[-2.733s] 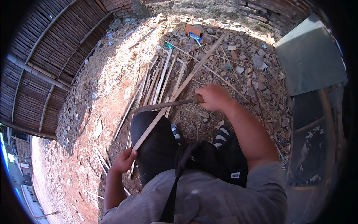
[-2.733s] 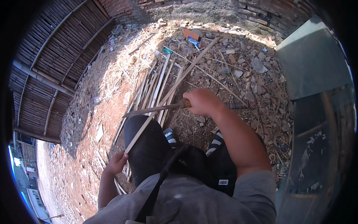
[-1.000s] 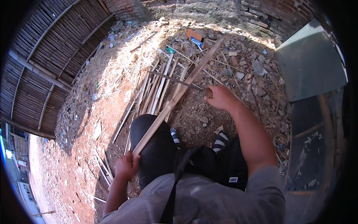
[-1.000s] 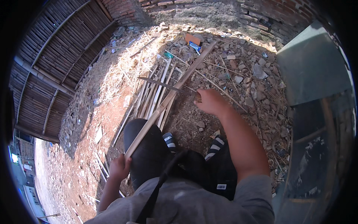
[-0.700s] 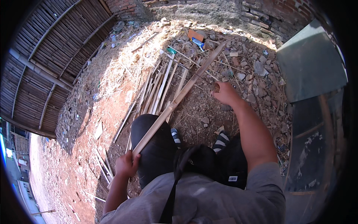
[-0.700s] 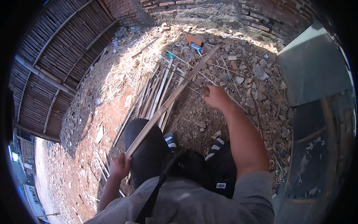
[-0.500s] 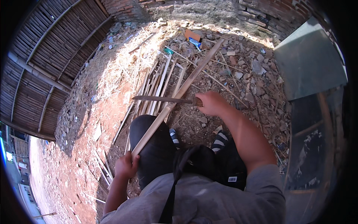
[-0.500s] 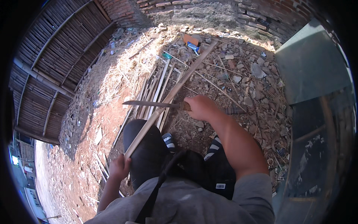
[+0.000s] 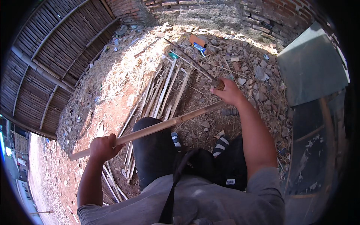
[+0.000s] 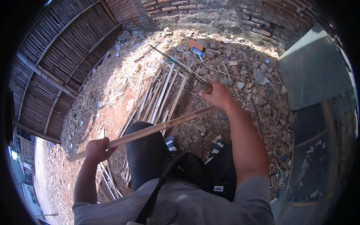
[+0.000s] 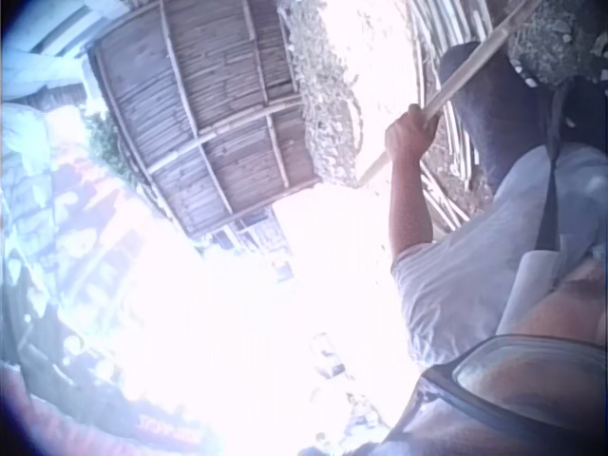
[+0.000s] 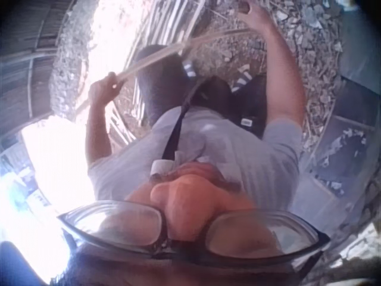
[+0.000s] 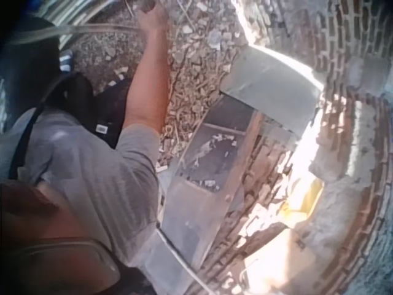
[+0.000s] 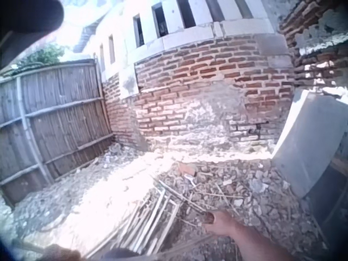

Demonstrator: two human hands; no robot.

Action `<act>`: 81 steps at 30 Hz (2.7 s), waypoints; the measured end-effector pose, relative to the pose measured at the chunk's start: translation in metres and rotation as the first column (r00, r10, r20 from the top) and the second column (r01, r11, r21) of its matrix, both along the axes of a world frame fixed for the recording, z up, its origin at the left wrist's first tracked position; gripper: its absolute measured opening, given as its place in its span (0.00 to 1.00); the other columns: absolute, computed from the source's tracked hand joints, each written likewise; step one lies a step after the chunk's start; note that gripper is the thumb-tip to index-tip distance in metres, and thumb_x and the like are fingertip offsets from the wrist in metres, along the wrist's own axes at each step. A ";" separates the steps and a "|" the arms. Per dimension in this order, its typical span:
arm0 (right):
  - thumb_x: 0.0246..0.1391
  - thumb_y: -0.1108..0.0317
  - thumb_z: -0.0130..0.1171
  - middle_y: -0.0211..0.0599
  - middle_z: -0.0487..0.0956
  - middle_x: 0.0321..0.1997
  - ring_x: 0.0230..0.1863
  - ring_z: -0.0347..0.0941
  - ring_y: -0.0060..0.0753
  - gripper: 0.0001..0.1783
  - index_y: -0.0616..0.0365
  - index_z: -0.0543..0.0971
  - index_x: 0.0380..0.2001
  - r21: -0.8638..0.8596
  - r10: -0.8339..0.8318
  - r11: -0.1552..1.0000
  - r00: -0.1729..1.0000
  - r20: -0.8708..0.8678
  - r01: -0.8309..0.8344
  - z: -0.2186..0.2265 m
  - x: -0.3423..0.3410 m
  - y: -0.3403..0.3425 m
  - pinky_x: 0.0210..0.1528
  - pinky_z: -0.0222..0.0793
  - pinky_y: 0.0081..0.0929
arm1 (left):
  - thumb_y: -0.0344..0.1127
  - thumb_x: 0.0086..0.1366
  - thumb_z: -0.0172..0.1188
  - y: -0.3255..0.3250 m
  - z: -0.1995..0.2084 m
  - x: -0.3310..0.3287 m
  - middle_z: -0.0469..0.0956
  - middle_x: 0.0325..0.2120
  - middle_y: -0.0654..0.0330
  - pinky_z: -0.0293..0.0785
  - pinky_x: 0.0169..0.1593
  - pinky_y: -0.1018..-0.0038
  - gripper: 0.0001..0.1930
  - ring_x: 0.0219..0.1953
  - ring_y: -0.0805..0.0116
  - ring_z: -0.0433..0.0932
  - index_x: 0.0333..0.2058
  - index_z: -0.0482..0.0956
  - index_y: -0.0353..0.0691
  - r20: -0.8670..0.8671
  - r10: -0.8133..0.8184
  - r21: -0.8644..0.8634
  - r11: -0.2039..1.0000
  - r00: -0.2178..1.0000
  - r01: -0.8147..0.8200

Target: The person sits on the ground and uses a machete to split long bamboo poles into thin strips. They hold the bamboo with one hand and repeatedly strike it with the machete to separate the material.

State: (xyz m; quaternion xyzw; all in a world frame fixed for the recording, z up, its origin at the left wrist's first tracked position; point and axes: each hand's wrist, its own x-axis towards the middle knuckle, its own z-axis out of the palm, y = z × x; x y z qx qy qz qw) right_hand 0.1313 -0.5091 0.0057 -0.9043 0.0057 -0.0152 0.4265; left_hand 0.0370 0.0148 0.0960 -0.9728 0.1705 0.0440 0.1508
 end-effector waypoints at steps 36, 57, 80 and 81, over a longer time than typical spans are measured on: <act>0.54 0.76 0.67 0.33 0.81 0.37 0.37 0.79 0.25 0.09 0.59 0.77 0.36 0.783 -0.278 0.619 0.950 0.145 0.062 0.025 -0.009 0.023 0.42 0.75 0.24 | 0.44 0.60 0.70 -0.251 -0.076 0.100 0.70 0.53 0.42 0.67 0.62 0.57 0.34 0.59 0.44 0.70 0.59 0.66 0.34 0.262 -0.355 -0.776 0.476 0.898 0.414; 0.58 0.66 0.68 0.32 0.80 0.31 0.23 0.74 0.25 0.11 0.55 0.74 0.35 0.835 -0.801 0.372 0.595 0.068 0.405 0.031 -0.015 -0.080 0.27 0.69 0.26 | 0.36 0.67 0.62 -0.314 -0.046 0.163 0.78 0.26 0.51 0.73 0.37 0.60 0.18 0.31 0.52 0.79 0.53 0.72 0.41 0.115 -0.274 -0.908 0.362 0.955 0.213; 0.50 0.55 0.70 0.46 0.83 0.34 0.39 0.81 0.50 0.25 0.61 0.78 0.46 -0.191 0.056 0.981 0.991 0.117 -0.033 0.015 -0.024 0.021 0.41 0.74 0.44 | 0.57 0.64 0.62 -0.046 -0.078 -0.099 0.78 0.21 0.44 0.73 0.33 0.51 0.25 0.28 0.41 0.81 0.33 0.77 0.34 -0.230 0.358 -0.482 0.766 0.905 -0.426; 0.50 0.56 0.70 0.47 0.83 0.33 0.37 0.81 0.52 0.24 0.60 0.79 0.46 -0.237 0.153 0.963 0.985 0.080 -0.131 0.007 -0.024 0.030 0.40 0.74 0.44 | 0.57 0.65 0.62 -0.046 -0.079 -0.105 0.78 0.22 0.44 0.73 0.34 0.51 0.25 0.29 0.41 0.81 0.33 0.77 0.34 -0.238 0.360 -0.475 0.767 0.902 -0.432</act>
